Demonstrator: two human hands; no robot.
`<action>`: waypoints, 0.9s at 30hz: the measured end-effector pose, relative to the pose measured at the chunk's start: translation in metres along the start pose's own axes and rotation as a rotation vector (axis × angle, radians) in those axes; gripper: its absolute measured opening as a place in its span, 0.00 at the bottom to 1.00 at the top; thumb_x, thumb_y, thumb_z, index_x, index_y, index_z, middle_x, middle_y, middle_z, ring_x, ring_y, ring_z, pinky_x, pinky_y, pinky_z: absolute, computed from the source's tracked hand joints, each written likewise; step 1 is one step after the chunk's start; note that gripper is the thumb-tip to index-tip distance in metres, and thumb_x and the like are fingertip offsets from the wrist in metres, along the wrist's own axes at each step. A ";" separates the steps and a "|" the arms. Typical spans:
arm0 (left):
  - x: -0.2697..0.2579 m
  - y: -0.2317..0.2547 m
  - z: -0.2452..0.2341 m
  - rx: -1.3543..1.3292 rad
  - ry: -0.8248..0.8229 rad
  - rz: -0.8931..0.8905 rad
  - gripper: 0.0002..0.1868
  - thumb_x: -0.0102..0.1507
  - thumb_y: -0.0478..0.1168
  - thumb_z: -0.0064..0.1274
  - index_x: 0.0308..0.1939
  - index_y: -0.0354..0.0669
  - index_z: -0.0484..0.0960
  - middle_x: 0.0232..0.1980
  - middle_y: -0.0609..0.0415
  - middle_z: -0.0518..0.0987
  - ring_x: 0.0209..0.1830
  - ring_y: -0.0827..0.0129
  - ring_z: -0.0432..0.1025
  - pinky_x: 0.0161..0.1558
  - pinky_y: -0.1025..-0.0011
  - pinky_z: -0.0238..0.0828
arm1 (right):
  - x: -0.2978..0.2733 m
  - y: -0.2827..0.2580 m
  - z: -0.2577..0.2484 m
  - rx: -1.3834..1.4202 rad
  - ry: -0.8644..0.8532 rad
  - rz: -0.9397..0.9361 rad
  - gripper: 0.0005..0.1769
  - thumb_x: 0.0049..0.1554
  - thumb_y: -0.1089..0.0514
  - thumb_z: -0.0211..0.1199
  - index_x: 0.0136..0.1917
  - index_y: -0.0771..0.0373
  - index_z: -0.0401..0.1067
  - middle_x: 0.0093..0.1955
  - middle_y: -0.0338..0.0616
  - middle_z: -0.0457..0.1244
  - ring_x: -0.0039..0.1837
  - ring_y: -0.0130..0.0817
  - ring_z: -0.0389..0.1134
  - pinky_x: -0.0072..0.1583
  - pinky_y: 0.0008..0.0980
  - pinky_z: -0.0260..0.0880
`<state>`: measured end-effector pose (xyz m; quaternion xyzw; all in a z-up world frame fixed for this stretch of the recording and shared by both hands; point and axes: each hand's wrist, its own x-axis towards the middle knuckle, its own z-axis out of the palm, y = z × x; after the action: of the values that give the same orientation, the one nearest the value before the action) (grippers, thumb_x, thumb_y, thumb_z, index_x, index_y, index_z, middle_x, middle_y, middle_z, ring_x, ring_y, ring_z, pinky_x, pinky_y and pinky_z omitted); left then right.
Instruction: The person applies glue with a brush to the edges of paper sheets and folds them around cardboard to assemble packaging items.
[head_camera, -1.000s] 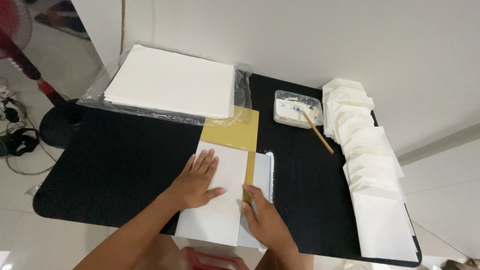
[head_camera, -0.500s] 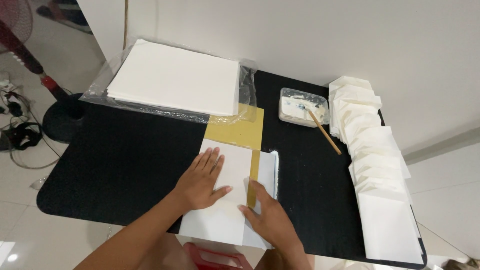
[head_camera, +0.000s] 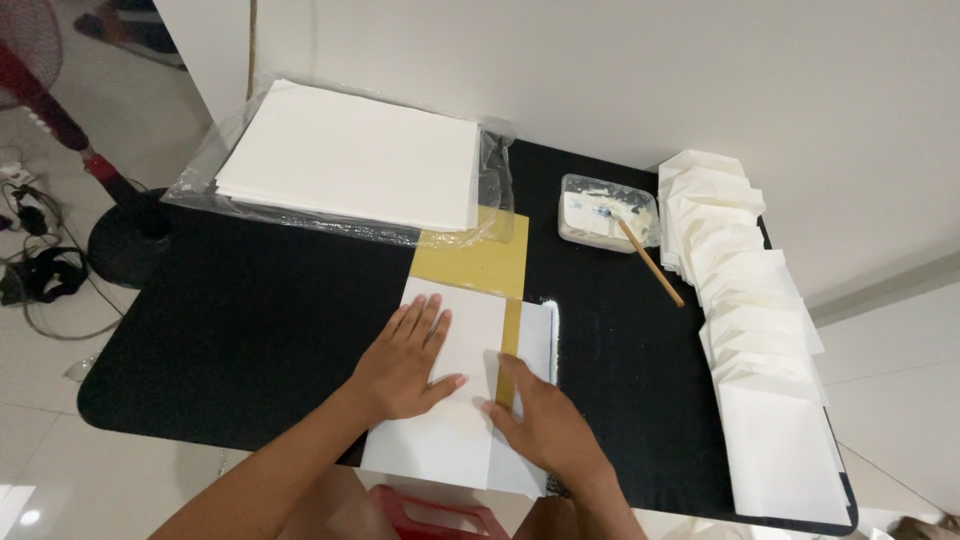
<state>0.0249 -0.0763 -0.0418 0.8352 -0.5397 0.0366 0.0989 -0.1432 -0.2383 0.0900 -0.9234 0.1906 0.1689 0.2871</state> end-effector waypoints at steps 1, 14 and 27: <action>0.000 0.000 0.000 0.002 -0.001 0.001 0.51 0.71 0.74 0.25 0.79 0.31 0.47 0.82 0.31 0.43 0.83 0.43 0.36 0.77 0.51 0.30 | 0.008 0.003 0.000 0.003 0.001 -0.001 0.39 0.61 0.36 0.55 0.80 0.46 0.49 0.70 0.49 0.63 0.61 0.45 0.72 0.59 0.43 0.73; -0.019 0.027 -0.059 0.054 -0.250 -0.146 0.49 0.69 0.73 0.15 0.81 0.39 0.45 0.84 0.35 0.43 0.84 0.47 0.36 0.79 0.47 0.19 | 0.041 -0.018 -0.027 -0.157 -0.013 -0.106 0.46 0.61 0.43 0.64 0.83 0.58 0.49 0.81 0.58 0.51 0.81 0.53 0.53 0.77 0.50 0.56; -0.134 0.032 -0.006 0.068 -0.075 -0.071 0.51 0.71 0.78 0.21 0.79 0.38 0.50 0.80 0.32 0.50 0.81 0.42 0.43 0.76 0.43 0.29 | 0.036 -0.022 -0.035 -0.085 -0.057 -0.059 0.46 0.60 0.43 0.64 0.84 0.57 0.48 0.82 0.58 0.50 0.83 0.56 0.49 0.78 0.53 0.54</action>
<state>-0.0597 0.0317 -0.0540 0.8575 -0.5114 0.0198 0.0515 -0.0947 -0.2514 0.1127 -0.9348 0.1478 0.1947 0.2577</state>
